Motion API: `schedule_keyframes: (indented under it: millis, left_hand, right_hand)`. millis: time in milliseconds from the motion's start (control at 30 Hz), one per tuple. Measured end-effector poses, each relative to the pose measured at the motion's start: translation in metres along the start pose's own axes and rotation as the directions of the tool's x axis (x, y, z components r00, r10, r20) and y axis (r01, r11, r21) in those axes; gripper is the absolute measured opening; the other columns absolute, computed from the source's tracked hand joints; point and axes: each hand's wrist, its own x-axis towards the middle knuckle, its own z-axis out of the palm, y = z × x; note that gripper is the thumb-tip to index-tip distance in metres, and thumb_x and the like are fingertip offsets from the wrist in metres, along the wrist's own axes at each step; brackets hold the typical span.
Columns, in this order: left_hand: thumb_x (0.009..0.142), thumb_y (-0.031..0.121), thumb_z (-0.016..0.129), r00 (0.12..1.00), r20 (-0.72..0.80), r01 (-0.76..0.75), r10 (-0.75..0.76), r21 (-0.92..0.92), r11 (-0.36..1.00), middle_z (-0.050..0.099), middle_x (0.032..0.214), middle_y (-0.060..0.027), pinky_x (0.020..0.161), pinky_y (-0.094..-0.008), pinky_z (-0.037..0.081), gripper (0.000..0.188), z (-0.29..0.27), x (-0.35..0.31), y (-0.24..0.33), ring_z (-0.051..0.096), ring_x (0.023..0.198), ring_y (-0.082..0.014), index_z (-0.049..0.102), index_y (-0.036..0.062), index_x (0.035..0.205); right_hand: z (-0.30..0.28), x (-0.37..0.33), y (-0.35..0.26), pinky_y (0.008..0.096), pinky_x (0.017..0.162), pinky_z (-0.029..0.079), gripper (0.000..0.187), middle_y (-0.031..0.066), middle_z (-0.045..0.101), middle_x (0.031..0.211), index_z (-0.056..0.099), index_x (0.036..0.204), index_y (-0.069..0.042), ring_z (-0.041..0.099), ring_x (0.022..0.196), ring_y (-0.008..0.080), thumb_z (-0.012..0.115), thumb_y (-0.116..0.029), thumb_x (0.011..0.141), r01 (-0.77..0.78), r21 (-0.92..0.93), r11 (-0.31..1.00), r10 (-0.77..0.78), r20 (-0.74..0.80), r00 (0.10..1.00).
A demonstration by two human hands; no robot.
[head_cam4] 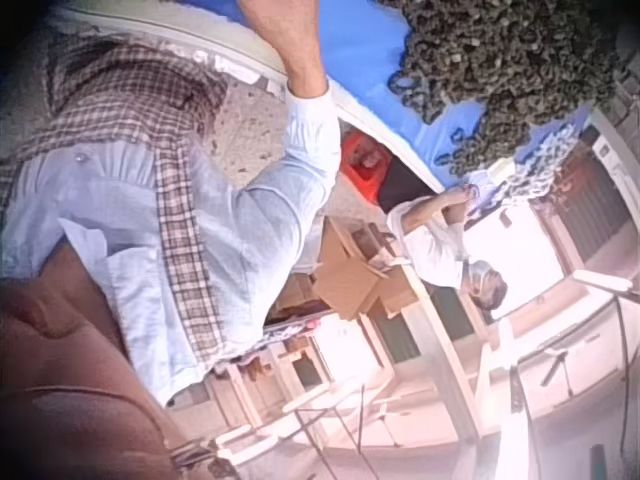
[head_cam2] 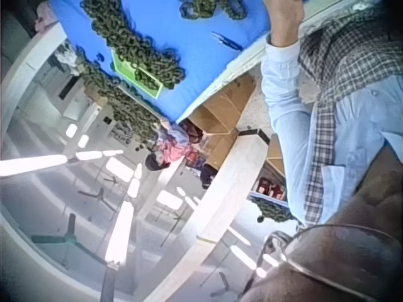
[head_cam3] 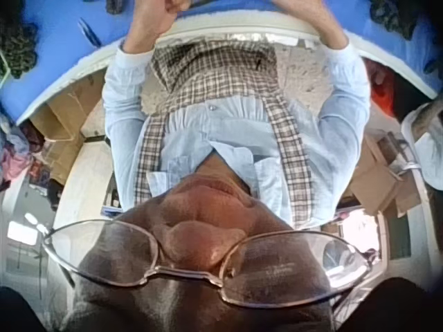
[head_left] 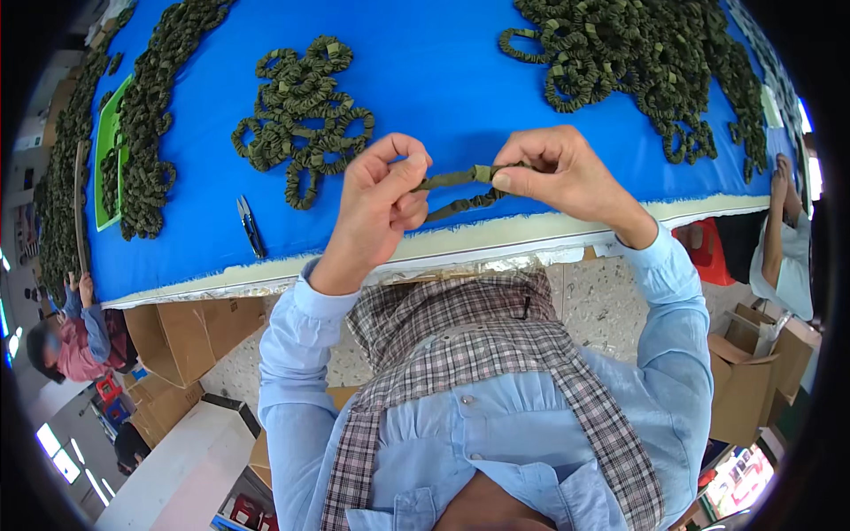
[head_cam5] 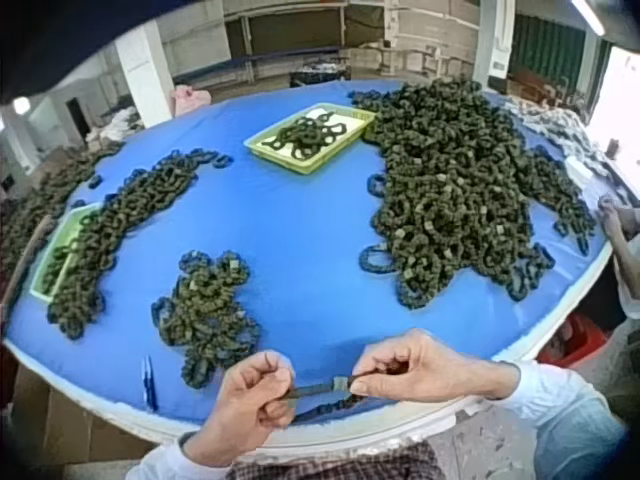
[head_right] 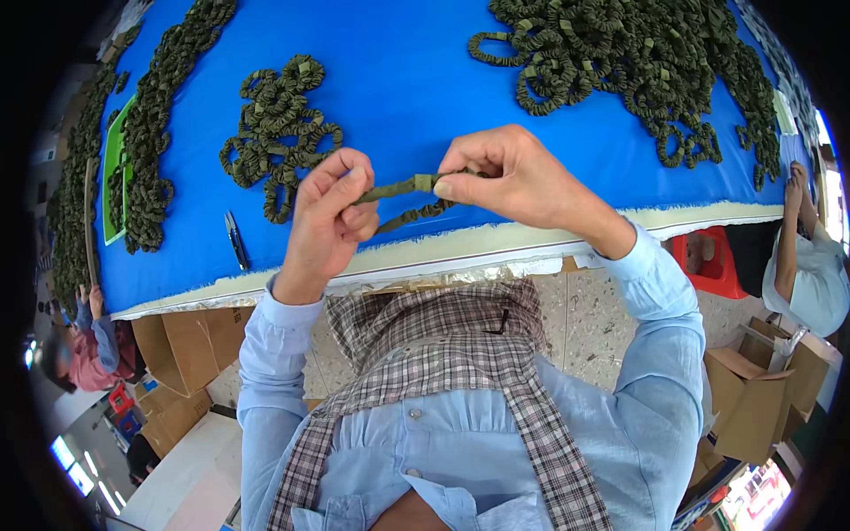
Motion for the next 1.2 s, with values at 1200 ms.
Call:
schedule_keyframes:
  millis: [1200]
  left_hand:
    - [0.080,0.007,0.077,0.932,-0.016,-0.296,0.362,0.541,0.787,0.055,0.057,0.0054,0.045,-0.0168,0.027,0.012,0.026,-0.010,-0.005,0.044,0.050,0.0018,0.071,0.0014,0.088]
  right_hand:
    - [0.036,0.002,-0.004,0.0213,0.049,0.036,0.012,0.0010,0.057,0.060,0.066,0.078,-0.002,0.049,0.053,0.0052,0.064,-0.010,0.086,0.124,0.307,0.944,-0.078,-0.156,0.985]
